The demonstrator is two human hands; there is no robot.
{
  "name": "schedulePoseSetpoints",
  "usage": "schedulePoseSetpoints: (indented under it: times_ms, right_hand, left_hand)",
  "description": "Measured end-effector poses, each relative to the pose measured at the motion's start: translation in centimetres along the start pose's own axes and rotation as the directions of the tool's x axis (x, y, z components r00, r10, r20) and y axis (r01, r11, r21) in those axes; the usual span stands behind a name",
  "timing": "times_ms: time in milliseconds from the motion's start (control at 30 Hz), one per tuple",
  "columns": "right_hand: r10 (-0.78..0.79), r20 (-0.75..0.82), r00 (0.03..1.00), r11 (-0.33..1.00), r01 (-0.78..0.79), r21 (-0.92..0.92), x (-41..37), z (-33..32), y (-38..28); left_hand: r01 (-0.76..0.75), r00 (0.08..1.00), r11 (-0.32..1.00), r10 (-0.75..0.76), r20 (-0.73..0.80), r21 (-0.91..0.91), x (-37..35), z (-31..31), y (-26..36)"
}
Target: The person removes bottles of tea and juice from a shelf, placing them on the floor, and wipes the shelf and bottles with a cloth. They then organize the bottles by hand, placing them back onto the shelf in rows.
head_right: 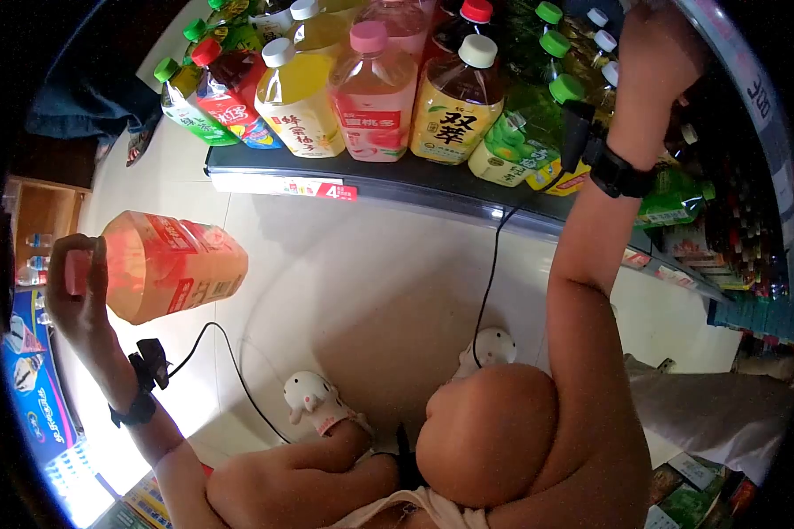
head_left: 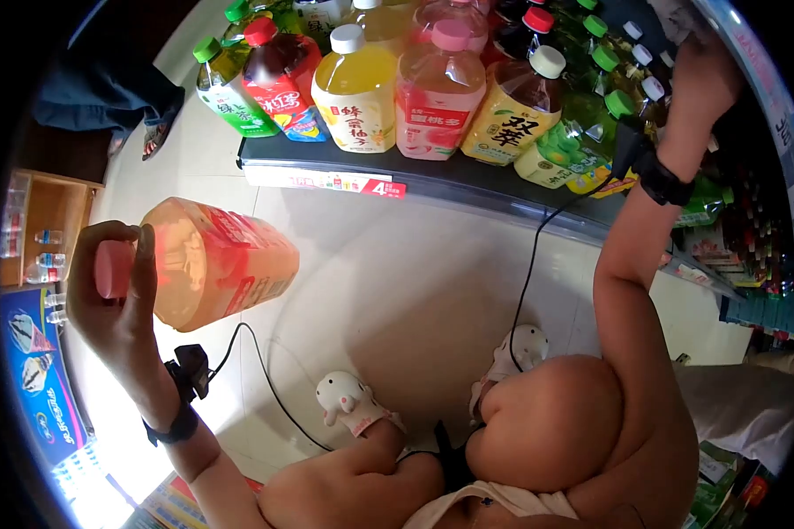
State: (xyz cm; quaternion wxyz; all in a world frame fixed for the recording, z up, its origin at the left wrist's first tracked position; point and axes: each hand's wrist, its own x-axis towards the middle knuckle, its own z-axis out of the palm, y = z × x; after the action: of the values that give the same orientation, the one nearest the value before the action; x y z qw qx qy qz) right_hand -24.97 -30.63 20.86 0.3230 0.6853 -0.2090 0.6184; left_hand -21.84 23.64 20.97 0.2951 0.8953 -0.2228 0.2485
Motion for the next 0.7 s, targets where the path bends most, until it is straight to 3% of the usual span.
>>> schedulePoseSetpoints:
  times_ms: [33, 67, 100, 133, 167, 233, 300, 400, 500, 600, 667, 700]
  right_hand:
    - [0.046, 0.299, 0.953, 0.999, -0.043, -0.018, -0.2, -0.5, -0.2]
    - [0.091, 0.565, 0.82, 0.996, -0.078, -0.047, -0.6, -1.1, -0.4]
    - [0.13, 0.78, 0.613, 0.991, -0.103, -0.085, -1.1, -1.5, -0.5]
    - [0.067, 0.897, 0.437, 0.997, -0.007, -0.072, -2.3, 1.0, 1.3]
    - [-0.062, 0.932, 0.357, 0.992, 0.124, 0.018, -3.8, 1.6, 2.0]
    - [-0.215, 0.927, 0.308, 0.974, 0.141, 0.179, -5.8, 2.4, 3.1]
    - [-0.258, 0.871, 0.419, 0.95, -0.053, 0.307, -6.8, 3.0, 4.2]
    - [-0.431, 0.742, 0.514, 0.86, -0.015, 0.51, -4.1, -1.5, 2.5]
    - [-0.473, 0.714, 0.516, 0.704, -0.265, 0.659, -0.5, -6.1, -2.6]
    - [-0.539, 0.593, 0.599, 0.643, -0.163, 0.749, -0.2, -7.4, -7.3]
    - [-0.546, 0.691, 0.474, 0.607, -0.344, 0.716, -0.6, -8.1, -9.3]
    - [-0.562, 0.704, 0.435, 0.676, -0.249, 0.694, -0.7, -8.3, -10.0]
  left_hand:
    - [0.0, 1.0, 1.0, 0.0, 0.004, -0.013, 0.1, 0.1, 0.0]
    - [-0.003, 1.0, 1.0, 0.004, 0.01, -0.013, 0.1, 0.1, 0.0]
    - [-0.006, 1.0, 1.0, 0.006, 0.015, -0.013, 0.1, 0.1, -0.1]
    - [-0.009, 1.0, 1.0, 0.01, 0.024, -0.013, 0.2, 0.1, -0.1]
    - [0.003, 1.0, 1.0, -0.003, 0.027, -0.017, 0.1, 0.2, 0.0]
    - [0.027, 0.999, 0.999, -0.027, 0.04, -0.018, 0.1, 0.2, 0.0]
    - [0.022, 0.999, 0.999, -0.021, 0.036, -0.033, -0.1, 0.2, -0.2]
    - [0.017, 0.998, 0.999, -0.014, 0.067, -0.032, 0.0, 0.2, -0.3]
    - [-0.014, 0.996, 0.999, 0.016, 0.093, -0.029, 0.0, 0.4, -0.3]
    - [-0.043, 0.991, 0.996, 0.053, 0.124, -0.084, 0.1, 0.4, 0.0]
    - [-0.029, 0.993, 0.996, 0.038, 0.112, -0.081, -0.1, 0.4, 0.3]
    - [-0.05, 0.995, 0.995, 0.058, 0.086, -0.086, -0.1, 0.5, 0.2]
